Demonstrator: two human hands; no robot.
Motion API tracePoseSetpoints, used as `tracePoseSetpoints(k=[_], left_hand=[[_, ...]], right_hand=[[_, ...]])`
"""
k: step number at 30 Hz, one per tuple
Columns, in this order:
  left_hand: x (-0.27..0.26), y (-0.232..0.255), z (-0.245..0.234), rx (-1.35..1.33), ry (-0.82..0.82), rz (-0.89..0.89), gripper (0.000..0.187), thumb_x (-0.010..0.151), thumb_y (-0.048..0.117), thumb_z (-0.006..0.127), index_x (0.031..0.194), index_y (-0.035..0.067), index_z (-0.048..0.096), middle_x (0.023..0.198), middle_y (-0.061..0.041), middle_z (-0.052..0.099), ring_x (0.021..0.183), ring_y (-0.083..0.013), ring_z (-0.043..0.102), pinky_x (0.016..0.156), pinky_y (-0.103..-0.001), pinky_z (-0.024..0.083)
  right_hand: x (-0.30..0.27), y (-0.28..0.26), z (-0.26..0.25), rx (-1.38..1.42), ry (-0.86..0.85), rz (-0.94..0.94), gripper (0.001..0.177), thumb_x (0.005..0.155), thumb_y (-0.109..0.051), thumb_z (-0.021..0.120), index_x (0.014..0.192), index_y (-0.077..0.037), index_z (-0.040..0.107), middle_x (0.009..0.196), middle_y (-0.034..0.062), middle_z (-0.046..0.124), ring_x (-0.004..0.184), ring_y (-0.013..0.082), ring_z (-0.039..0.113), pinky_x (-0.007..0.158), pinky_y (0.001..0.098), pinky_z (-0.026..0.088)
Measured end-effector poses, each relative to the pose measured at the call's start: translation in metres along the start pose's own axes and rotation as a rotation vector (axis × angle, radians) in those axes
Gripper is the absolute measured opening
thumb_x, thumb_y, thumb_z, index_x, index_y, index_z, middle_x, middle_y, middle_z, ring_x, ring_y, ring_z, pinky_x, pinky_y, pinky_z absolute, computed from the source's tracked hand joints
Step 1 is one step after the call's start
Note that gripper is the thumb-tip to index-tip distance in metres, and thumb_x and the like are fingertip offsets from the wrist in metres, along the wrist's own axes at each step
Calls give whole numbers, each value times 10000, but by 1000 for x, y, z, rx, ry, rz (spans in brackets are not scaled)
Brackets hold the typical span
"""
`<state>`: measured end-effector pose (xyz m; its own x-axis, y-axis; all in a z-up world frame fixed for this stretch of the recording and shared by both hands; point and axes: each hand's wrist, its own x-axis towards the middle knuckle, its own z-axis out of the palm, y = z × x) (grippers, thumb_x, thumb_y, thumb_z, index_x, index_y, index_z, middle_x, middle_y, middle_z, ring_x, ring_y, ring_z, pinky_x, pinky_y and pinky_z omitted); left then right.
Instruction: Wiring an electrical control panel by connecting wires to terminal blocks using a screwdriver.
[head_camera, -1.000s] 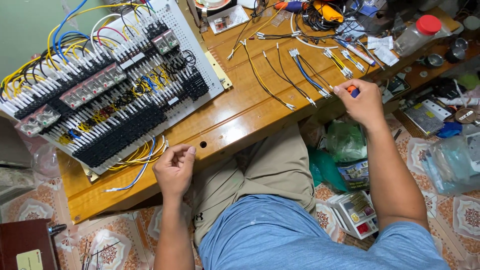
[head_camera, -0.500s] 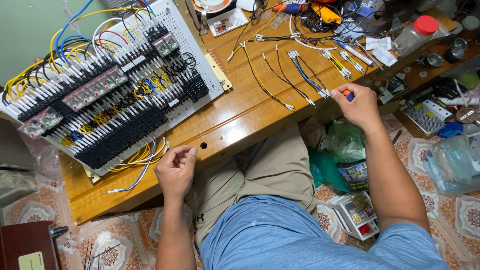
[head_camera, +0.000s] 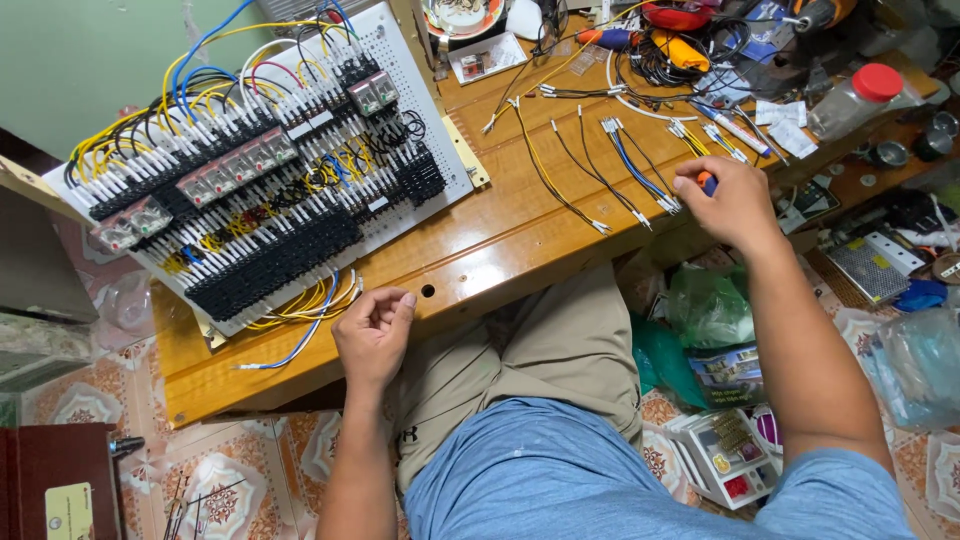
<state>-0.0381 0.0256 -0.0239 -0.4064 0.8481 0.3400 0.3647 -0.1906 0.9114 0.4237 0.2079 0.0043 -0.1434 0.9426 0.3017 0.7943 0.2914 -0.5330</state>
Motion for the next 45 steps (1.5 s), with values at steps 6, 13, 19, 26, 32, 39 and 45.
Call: tracePoseSetpoints(k=[6,13,19,26,32,39,45], left_hand=[[0,2,-1,-3,-7,11,46,870,85,816,892,60,783,627,-86,658,485,-87,548,417,-214,464],[1,4,-2,-10,-6,16,50,871,83,810,876,48,774,622,-96,654,482,-97,551,413,-227,467],[1,5,-2,-22,-8,23,53,872,87,808,881,48,774,617,-92,649,480,-94,549,413,-225,460],[0,8,-1,9,-10,42,50,867,90,813,874,57,776,619,-92,653,473,-110,558,407,-230,457],[0,8,-1,4,-8,47,47,873,90,809,876,56,776,618,-95,644,474,-114,553,409,-234,455],[0,8,-1,0,-7,46,48,875,90,805,875,54,773,620,-93,644,475,-111,548,412,-231,452],[0,5,-1,-3,-12,43,47,872,86,806,874,51,774,616,-96,646,470,-114,548,406,-234,448]], right_hand=[[41,-23,5,-228,-183,111,213,890,-285,748,946,-89,807,870,234,746,978,496,695,875,530,533],[66,6,21,-318,-264,171,260,857,-304,734,923,-65,812,860,255,746,973,497,705,850,524,547],[70,2,13,-314,-381,185,321,860,-384,724,973,-100,822,909,240,759,998,467,705,846,505,542],[62,-41,-4,-187,-369,210,395,868,-446,779,1044,-94,813,934,220,761,1018,462,698,875,489,523],[69,-33,12,-187,-334,165,422,791,-450,854,1019,-100,798,899,123,775,1031,415,709,889,480,539],[74,-12,30,-248,-312,184,262,795,-396,820,961,-194,822,930,96,782,1043,397,714,893,453,549],[76,-10,33,-251,-308,176,259,779,-389,809,964,-207,824,944,130,774,1045,416,708,885,461,551]])
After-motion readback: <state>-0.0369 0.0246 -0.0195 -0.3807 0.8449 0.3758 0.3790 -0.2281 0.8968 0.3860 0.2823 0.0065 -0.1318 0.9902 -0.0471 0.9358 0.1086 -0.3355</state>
